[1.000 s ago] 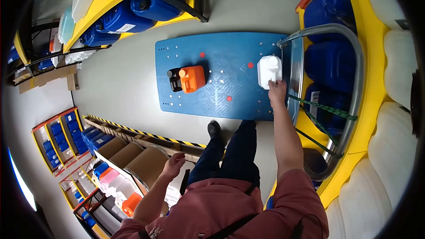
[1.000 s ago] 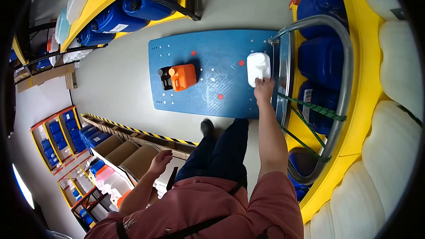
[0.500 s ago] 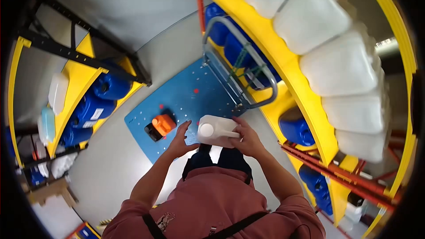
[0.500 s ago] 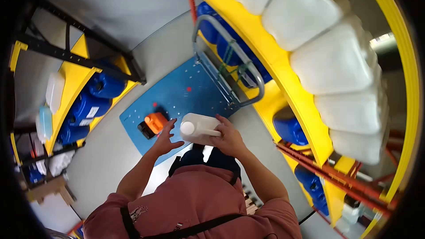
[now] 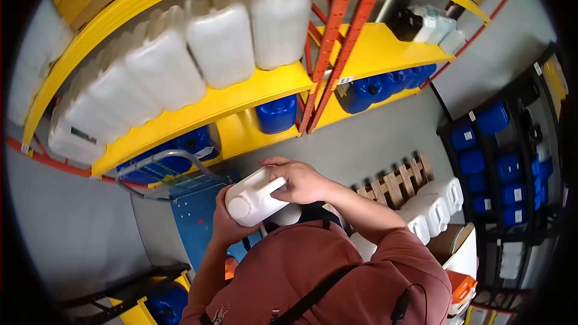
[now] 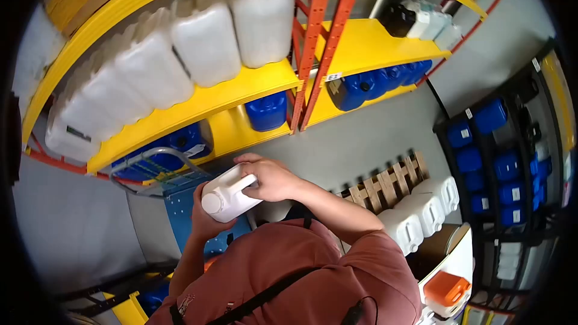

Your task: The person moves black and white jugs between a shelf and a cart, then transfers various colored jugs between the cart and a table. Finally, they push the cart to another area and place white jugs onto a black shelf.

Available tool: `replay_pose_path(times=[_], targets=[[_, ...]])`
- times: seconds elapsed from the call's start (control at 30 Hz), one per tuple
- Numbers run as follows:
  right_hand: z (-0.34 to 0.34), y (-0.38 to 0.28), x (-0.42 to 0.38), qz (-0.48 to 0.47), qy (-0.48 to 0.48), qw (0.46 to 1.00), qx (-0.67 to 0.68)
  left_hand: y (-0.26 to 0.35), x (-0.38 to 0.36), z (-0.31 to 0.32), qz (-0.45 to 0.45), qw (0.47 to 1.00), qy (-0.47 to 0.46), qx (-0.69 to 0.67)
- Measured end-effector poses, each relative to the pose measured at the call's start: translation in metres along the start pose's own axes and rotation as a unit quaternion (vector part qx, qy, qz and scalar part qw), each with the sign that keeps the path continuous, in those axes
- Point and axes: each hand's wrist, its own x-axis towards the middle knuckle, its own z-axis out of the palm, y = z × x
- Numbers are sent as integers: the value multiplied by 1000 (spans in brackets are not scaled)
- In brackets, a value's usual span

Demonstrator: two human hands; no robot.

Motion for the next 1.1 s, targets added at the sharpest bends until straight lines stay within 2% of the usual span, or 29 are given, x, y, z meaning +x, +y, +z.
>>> replay_pose_path(times=[0.1,0.17,0.23,0.3,0.33,0.43,0.53,0.63,0.73,0.83,0.9,1.1], targets=[[-44,29,-40,-21,97,995,11,25,51,44,66,995,-61,37],[-77,40,-67,77,161,981,73,42,79,80,90,990,-95,58],[-106,67,-95,78,198,976,44,56,110,124,96,987,-122,46],[-130,96,-121,80,334,939,0,67,137,166,100,982,-153,42],[-144,105,-134,146,336,930,37,79,149,187,109,978,-173,42],[-185,136,-166,233,368,894,104,99,190,244,138,965,-216,50],[-219,167,-187,271,343,891,119,121,223,291,171,950,-255,60],[-258,175,-199,316,353,872,121,137,257,334,155,943,-290,57],[-287,216,-200,286,409,859,112,157,299,373,177,935,-303,56],[-333,238,-196,335,428,832,108,168,348,418,193,923,-328,55],[-362,256,-193,332,456,821,90,180,383,449,175,916,-358,42],[-468,296,-195,331,544,771,9,233,482,542,255,891,-375,20]])
